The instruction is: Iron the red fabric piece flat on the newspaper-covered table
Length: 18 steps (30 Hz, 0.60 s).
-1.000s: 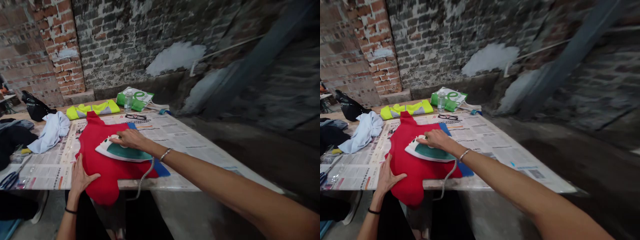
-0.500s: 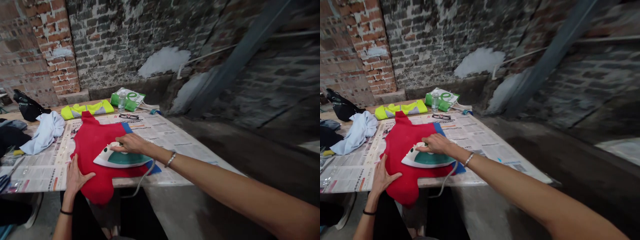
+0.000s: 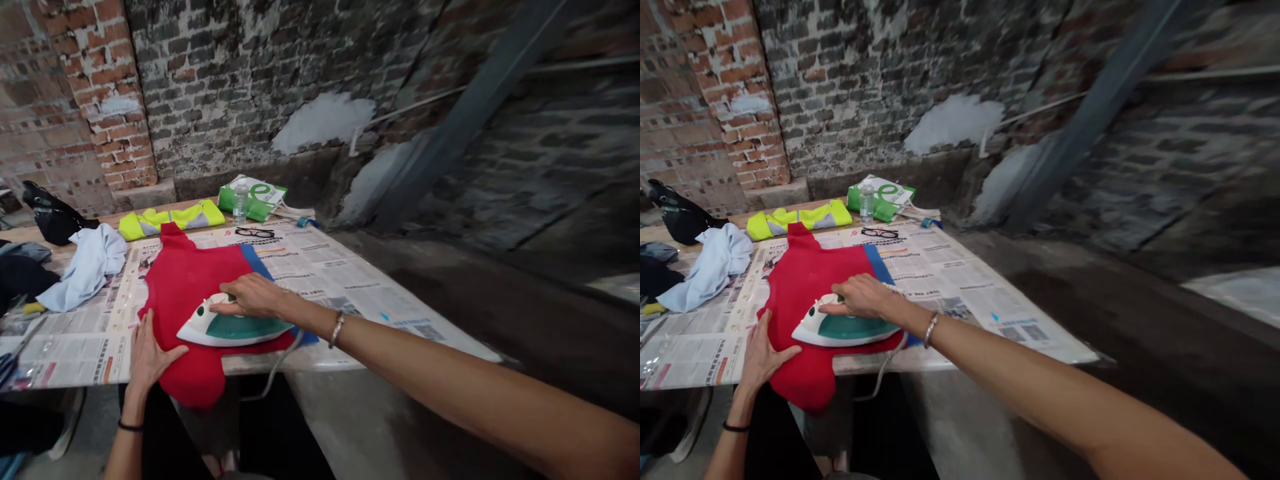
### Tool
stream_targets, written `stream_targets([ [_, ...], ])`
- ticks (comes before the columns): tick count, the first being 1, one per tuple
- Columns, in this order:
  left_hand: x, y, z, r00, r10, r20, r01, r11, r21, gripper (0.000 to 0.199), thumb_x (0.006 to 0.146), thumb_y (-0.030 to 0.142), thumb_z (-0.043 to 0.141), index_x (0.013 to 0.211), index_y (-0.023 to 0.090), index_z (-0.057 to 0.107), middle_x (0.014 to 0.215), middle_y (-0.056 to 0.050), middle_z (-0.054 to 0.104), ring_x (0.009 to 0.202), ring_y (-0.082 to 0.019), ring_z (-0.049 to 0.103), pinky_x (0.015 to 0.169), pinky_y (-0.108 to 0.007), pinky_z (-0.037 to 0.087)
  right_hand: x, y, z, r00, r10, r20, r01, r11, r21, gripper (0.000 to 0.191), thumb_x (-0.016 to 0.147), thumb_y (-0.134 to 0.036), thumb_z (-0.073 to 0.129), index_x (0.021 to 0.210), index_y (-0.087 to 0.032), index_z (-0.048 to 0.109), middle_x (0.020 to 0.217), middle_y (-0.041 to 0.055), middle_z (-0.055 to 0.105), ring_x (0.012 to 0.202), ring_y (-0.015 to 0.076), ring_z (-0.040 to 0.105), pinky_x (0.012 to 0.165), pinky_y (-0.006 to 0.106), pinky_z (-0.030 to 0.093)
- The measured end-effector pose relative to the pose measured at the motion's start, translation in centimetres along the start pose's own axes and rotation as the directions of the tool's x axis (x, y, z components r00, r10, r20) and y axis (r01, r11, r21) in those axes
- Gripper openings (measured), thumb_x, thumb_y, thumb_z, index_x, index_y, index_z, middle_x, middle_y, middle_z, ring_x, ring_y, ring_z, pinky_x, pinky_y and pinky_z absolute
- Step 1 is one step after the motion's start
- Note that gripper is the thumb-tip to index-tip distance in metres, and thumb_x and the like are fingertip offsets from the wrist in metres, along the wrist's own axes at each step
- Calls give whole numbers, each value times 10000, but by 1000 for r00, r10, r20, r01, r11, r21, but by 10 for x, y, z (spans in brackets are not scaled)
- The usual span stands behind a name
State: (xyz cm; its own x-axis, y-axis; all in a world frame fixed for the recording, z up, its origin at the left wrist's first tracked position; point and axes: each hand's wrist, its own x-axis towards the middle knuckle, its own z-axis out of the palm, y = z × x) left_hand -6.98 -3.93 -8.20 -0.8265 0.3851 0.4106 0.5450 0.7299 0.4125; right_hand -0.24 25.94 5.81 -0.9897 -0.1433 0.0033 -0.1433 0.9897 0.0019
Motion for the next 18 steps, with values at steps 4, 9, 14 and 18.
stream_targets([
  [4,0,-1,0,1000,-5,-12,5,1000,1,1073,713,619,786,1551,149,308,1539,-229,493,1422,-412,477,1170,-621,370,22,22,-3,1000,10,5,-9,999,-51,512,984,-662,527,1055,-213,764,966,111,792,955,271,731,705,277,389],
  [9,-1,-2,1,1000,-1,-4,1,1000,14,1056,718,630,787,1542,155,328,1537,-220,500,1418,-406,482,1172,-616,370,58,25,-3,964,242,-106,-245,969,-16,638,1000,-710,428,1110,-183,771,999,162,784,1015,298,728,764,297,426],
  [14,-1,-5,2,1000,14,-15,-13,1000,29,1066,729,641,779,1551,144,316,1531,-227,501,1417,-408,482,1169,-613,378,49,9,1,975,206,-83,-206,979,16,706,987,-760,368,1100,-189,769,1012,162,783,1042,320,724,776,312,441],
  [18,0,-6,2,1000,27,-10,-27,999,23,1085,719,650,783,1556,145,313,1534,-228,498,1418,-413,480,1161,-613,386,21,0,3,995,88,-46,-88,996,15,678,975,-760,409,1091,-196,768,978,153,787,984,313,738,755,309,442],
])
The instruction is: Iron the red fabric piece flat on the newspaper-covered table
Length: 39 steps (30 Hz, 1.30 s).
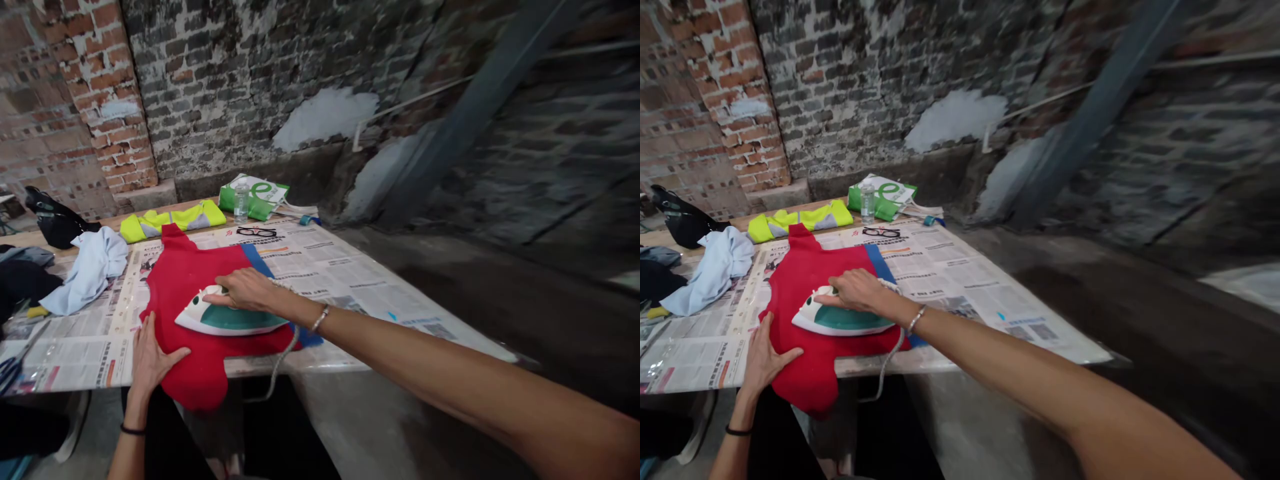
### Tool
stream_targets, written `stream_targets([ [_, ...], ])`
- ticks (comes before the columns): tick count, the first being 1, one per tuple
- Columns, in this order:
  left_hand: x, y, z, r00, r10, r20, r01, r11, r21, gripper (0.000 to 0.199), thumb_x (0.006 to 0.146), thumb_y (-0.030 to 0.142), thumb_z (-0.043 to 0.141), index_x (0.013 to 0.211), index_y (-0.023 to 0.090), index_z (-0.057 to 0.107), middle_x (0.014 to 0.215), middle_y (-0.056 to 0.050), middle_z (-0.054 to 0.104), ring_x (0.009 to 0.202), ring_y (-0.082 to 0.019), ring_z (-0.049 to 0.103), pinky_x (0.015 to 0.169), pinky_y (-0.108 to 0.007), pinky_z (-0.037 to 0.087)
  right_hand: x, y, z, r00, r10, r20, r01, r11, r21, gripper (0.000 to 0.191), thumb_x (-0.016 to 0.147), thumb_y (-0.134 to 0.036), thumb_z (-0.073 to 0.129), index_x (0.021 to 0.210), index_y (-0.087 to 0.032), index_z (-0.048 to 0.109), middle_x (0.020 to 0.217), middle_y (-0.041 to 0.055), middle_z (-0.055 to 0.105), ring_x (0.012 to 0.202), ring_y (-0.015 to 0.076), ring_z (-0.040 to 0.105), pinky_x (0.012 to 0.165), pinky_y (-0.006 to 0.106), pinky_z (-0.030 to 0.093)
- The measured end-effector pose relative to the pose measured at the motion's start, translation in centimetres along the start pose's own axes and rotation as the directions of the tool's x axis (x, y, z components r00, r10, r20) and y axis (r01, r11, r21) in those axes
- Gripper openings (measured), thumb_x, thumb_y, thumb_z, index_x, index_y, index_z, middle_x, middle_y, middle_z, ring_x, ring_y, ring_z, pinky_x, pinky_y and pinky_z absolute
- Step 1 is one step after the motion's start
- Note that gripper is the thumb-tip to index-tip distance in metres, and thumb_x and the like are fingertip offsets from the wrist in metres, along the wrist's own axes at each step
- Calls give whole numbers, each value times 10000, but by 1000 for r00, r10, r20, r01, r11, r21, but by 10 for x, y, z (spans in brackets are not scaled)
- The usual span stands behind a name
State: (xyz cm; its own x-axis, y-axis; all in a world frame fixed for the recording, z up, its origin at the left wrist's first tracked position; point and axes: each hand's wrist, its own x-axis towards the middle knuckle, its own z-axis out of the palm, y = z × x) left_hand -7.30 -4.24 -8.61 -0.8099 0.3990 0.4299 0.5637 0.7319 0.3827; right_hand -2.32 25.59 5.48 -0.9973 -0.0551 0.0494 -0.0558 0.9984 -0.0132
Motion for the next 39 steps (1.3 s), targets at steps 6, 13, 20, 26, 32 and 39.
stream_targets([
  [6,3,-1,-1,1000,-4,-14,4,1000,-3,1084,718,652,781,1544,118,326,1528,-245,500,1407,-413,493,1147,-611,404,11,4,-1,1000,-24,9,24,1000,-19,635,962,-758,452,1116,-229,768,1019,139,789,1031,305,729,801,310,450],
  [13,1,-4,2,999,15,-41,-15,1000,15,1025,730,625,779,1524,132,356,1505,-238,527,1384,-412,519,1133,-613,422,41,-15,1,973,169,-159,-164,985,45,736,999,-739,356,1123,-137,761,1065,222,760,1084,322,713,843,325,477],
  [20,2,-1,0,1000,4,-13,-4,1000,11,1047,719,624,782,1534,127,349,1506,-240,524,1405,-423,492,1145,-620,404,11,-10,-2,996,-94,-6,94,996,11,666,963,-773,420,1072,-216,768,1000,145,790,1030,307,730,813,314,463],
  [26,4,0,-3,1000,-20,-6,20,1000,-7,1039,717,617,781,1530,129,354,1517,-239,515,1400,-423,499,1141,-623,410,28,-14,-4,997,39,-66,-37,999,22,706,971,-778,381,1112,-200,762,1059,165,779,1079,319,715,834,324,464],
  [32,0,1,0,999,-24,-26,24,1000,-4,1000,729,611,765,1525,155,365,1532,-219,507,1410,-399,494,1159,-611,387,42,-24,0,982,132,-138,-125,991,52,771,995,-760,315,1086,-138,762,1053,211,765,1061,336,719,814,334,468],
  [39,0,3,-2,999,-39,17,39,999,-19,1045,712,634,778,1533,139,361,1546,-228,488,1426,-405,474,1181,-613,352,12,-14,-6,984,-170,61,169,986,7,671,952,-788,421,1061,-226,771,974,135,790,1009,299,729,767,298,436],
])
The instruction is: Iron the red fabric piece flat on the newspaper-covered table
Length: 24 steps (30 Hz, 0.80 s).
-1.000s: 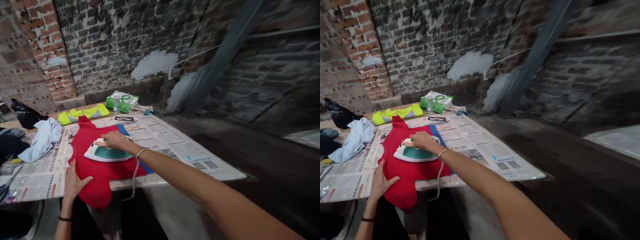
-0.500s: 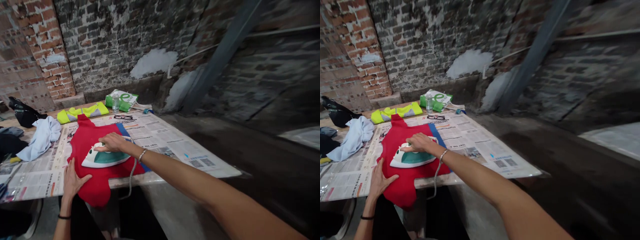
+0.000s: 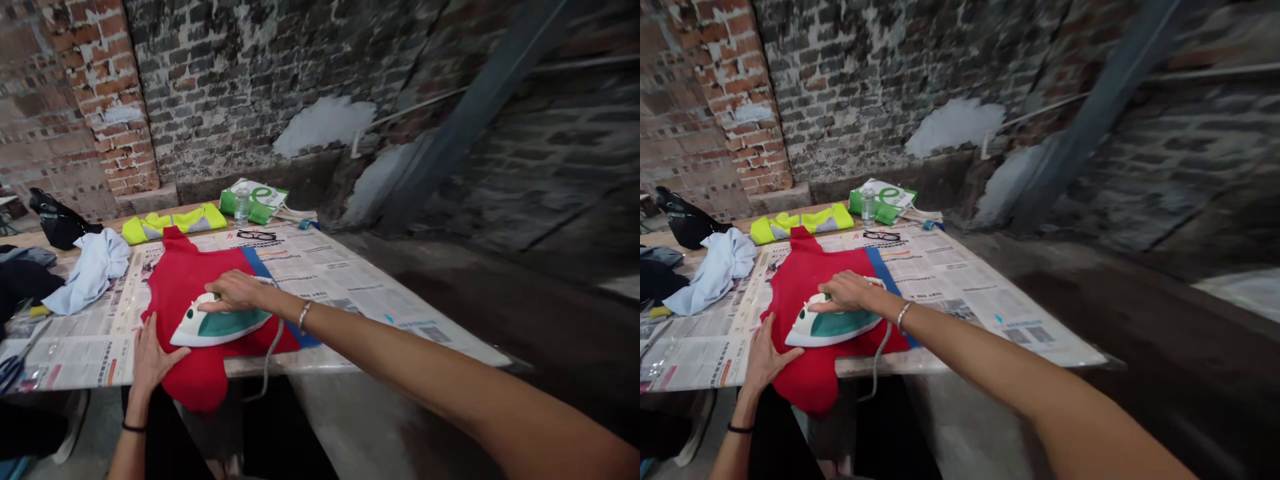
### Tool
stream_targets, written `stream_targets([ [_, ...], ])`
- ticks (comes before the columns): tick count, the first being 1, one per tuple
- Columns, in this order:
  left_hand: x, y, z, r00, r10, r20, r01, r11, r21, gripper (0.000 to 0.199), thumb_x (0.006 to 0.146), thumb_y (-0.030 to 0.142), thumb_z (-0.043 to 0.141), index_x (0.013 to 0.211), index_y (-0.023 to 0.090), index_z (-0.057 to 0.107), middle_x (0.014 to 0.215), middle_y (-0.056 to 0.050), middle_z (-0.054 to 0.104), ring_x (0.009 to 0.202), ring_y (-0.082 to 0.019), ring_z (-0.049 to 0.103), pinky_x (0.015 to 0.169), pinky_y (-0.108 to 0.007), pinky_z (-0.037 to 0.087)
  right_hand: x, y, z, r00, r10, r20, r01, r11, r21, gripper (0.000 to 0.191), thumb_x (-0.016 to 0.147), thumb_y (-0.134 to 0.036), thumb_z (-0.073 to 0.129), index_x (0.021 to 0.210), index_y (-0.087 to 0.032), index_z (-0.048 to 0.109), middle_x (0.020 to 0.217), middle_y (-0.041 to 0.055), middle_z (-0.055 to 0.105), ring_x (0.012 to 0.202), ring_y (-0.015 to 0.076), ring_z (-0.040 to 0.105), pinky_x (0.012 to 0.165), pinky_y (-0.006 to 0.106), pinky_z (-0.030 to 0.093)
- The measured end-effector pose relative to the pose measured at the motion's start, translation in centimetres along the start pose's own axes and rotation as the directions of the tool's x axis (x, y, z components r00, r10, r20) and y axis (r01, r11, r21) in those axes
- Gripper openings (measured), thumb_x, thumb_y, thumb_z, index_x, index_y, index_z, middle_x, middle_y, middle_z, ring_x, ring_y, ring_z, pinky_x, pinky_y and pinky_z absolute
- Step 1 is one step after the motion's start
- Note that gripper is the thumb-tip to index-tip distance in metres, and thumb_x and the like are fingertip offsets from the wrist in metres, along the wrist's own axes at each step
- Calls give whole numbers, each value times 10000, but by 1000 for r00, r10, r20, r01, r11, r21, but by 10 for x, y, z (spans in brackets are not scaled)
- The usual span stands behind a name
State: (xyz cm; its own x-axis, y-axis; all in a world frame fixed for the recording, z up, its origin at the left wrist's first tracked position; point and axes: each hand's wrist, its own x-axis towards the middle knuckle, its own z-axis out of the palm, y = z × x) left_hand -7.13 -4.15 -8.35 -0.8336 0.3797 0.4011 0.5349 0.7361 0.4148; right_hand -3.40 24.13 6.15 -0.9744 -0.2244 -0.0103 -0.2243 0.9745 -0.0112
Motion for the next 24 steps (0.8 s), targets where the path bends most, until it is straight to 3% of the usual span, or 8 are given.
stream_targets([
  [5,3,0,-4,1000,10,1,-10,1000,-17,1019,735,644,759,1529,142,364,1523,-227,515,1419,-411,481,1161,-617,385,19,-3,2,959,245,-144,-243,969,35,705,973,-772,391,1148,-195,757,1052,171,777,1093,313,708,839,315,449],
  [8,5,-2,-3,1000,21,2,-21,1000,-1,1012,737,641,755,1519,127,370,1508,-234,527,1409,-419,491,1153,-621,399,32,-6,3,931,306,-200,-296,952,78,710,986,-758,377,1127,-178,762,1074,178,771,1100,320,707,847,323,455],
  [10,5,-3,-2,1000,26,-8,-26,1000,9,1012,735,632,760,1513,115,373,1499,-244,532,1404,-419,496,1153,-620,400,31,-7,3,940,279,-197,-269,960,76,715,984,-762,375,1107,-175,764,1058,178,772,1077,322,715,826,323,455],
  [13,3,-3,-1,1000,17,-9,-17,1000,17,1020,726,623,770,1519,123,369,1506,-242,526,1407,-417,493,1155,-624,392,14,-6,4,978,145,-149,-141,989,36,695,971,-767,413,1066,-179,771,994,172,781,1020,313,729,783,311,444],
  [16,2,1,-3,1000,0,21,-1,1000,9,1051,705,624,790,1533,140,360,1535,-230,499,1424,-412,474,1173,-619,367,-8,4,6,997,-22,-76,23,1000,8,598,963,-728,490,989,-203,776,916,134,790,942,288,740,732,293,422],
  [18,1,3,-5,999,-12,43,12,1000,-2,1062,702,627,794,1539,141,356,1552,-227,480,1434,-408,463,1183,-611,357,-15,14,7,997,-63,-45,63,998,-2,538,962,-689,532,973,-209,773,914,120,792,924,276,741,718,286,413],
  [20,1,5,-6,999,-20,49,21,1000,-9,1054,712,631,787,1538,134,360,1556,-229,475,1441,-407,453,1185,-609,355,-14,23,7,999,-8,-38,7,1000,-13,521,966,-674,538,997,-209,771,946,123,792,952,281,738,733,288,417],
  [24,0,2,-3,1000,-6,18,6,1000,-4,1021,728,633,775,1527,138,377,1537,-226,500,1438,-409,457,1184,-614,356,7,27,4,959,271,-78,-272,962,7,641,1001,-715,410,1086,-186,762,1006,170,779,1036,312,725,771,312,454],
])
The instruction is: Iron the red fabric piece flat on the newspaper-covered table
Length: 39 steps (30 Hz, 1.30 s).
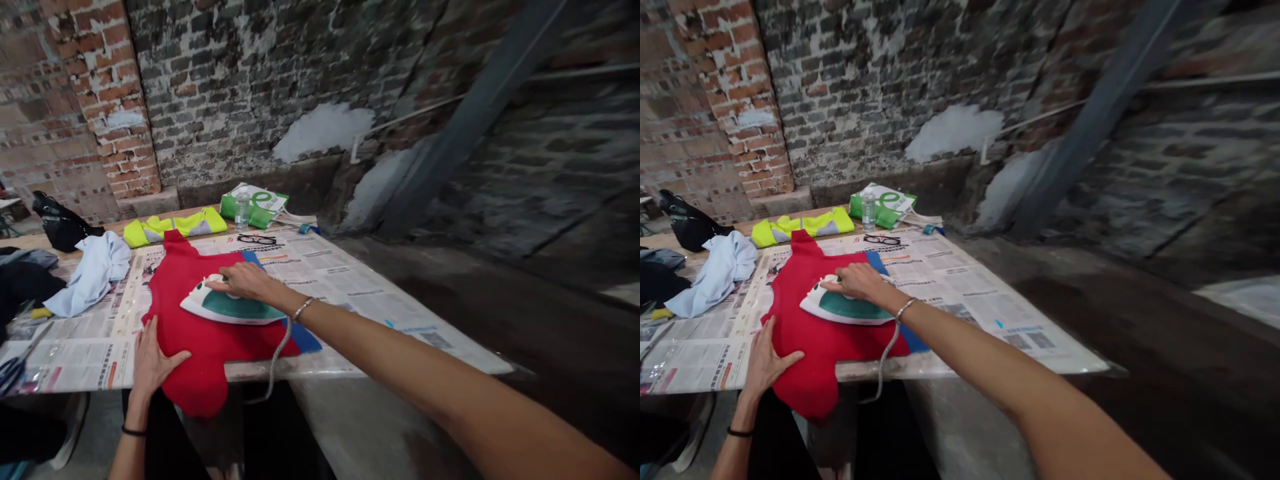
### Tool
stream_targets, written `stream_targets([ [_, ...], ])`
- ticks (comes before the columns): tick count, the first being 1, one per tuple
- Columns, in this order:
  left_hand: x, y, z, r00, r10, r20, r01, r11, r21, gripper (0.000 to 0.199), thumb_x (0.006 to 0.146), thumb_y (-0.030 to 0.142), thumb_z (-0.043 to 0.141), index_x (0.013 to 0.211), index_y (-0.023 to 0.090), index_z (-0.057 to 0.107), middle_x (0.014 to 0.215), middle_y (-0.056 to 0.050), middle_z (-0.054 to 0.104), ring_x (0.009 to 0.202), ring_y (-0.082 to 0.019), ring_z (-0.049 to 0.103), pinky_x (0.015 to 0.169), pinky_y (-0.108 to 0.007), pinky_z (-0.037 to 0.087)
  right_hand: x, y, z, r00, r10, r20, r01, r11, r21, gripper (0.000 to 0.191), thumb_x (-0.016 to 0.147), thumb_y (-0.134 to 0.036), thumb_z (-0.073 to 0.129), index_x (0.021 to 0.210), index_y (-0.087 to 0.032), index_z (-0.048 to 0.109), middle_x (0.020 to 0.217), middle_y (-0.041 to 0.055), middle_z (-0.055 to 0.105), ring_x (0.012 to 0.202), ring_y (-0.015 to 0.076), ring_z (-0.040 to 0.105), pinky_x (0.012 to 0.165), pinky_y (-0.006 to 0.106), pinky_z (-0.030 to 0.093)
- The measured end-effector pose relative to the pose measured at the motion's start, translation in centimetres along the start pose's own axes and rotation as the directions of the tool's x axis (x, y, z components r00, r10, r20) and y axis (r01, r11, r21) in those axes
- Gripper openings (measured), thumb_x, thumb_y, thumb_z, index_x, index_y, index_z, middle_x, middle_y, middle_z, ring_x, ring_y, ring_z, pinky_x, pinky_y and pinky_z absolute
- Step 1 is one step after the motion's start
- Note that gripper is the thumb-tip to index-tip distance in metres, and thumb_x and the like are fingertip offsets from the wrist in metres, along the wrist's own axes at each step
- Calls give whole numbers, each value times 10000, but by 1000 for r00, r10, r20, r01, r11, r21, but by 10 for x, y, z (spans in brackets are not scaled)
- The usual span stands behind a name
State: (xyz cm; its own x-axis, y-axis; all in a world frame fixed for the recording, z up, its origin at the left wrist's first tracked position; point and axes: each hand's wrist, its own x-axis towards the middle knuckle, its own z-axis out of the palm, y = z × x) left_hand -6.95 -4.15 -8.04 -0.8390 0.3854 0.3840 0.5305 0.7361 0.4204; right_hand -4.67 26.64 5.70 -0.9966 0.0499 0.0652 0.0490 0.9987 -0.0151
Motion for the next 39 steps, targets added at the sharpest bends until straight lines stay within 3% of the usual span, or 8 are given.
stream_targets([
  [5,-2,-3,4,1000,4,-20,-4,1000,10,1021,729,641,766,1531,150,369,1536,-217,504,1430,-398,471,1190,-609,349,4,-13,-2,992,123,-15,-122,992,37,738,1020,-718,311,1112,-137,756,1036,219,760,1068,327,719,798,334,487],
  [13,1,1,-2,1000,-3,3,3,1000,-4,1018,721,641,773,1527,154,387,1536,-216,504,1432,-412,464,1181,-619,353,-22,-7,2,991,-128,26,127,992,24,641,971,-747,437,1071,-212,774,977,158,784,1018,327,729,816,327,470],
  [18,3,1,-3,1000,-8,2,8,1000,4,1000,723,632,769,1512,145,395,1520,-222,519,1420,-415,478,1169,-616,375,13,-32,-2,994,82,-69,-78,995,63,723,1013,-721,331,1125,-149,759,1102,230,748,1105,338,698,861,355,494],
  [22,2,-2,-1,1000,0,-21,1,1000,14,983,733,611,764,1503,131,386,1522,-232,512,1407,-408,495,1168,-617,379,36,-50,-6,992,95,-78,-84,988,132,713,1031,-679,338,1162,-110,746,1110,263,729,1115,331,688,901,377,500],
  [28,2,-3,0,999,4,-43,-4,1000,-13,1026,720,594,785,1522,128,346,1524,-241,504,1402,-404,502,1160,-606,397,7,-47,-3,992,-90,-90,98,991,88,707,1004,-723,378,1080,-136,764,1028,216,760,1077,328,707,844,334,478],
  [34,2,-2,-1,1000,1,-24,-1,1000,-8,1055,702,595,801,1532,143,333,1524,-220,512,1417,-403,485,1171,-608,383,-31,-7,-5,956,-287,64,287,958,12,566,965,-708,513,1019,-207,771,943,131,789,970,294,736,744,287,436],
  [36,2,-2,0,1000,0,-30,-1,1000,-7,1044,712,598,795,1534,149,333,1523,-215,515,1414,-399,490,1169,-606,386,-29,5,-5,973,-220,69,220,976,7,563,971,-698,510,1031,-202,769,959,136,787,975,293,733,750,289,438],
  [39,0,-3,2,999,16,-41,-16,1000,3,1018,735,602,781,1530,146,340,1522,-221,515,1411,-396,494,1169,-606,384,-17,9,-4,999,25,20,-26,999,35,650,1010,-699,404,1132,-161,748,1034,184,773,1044,310,720,803,314,464],
])
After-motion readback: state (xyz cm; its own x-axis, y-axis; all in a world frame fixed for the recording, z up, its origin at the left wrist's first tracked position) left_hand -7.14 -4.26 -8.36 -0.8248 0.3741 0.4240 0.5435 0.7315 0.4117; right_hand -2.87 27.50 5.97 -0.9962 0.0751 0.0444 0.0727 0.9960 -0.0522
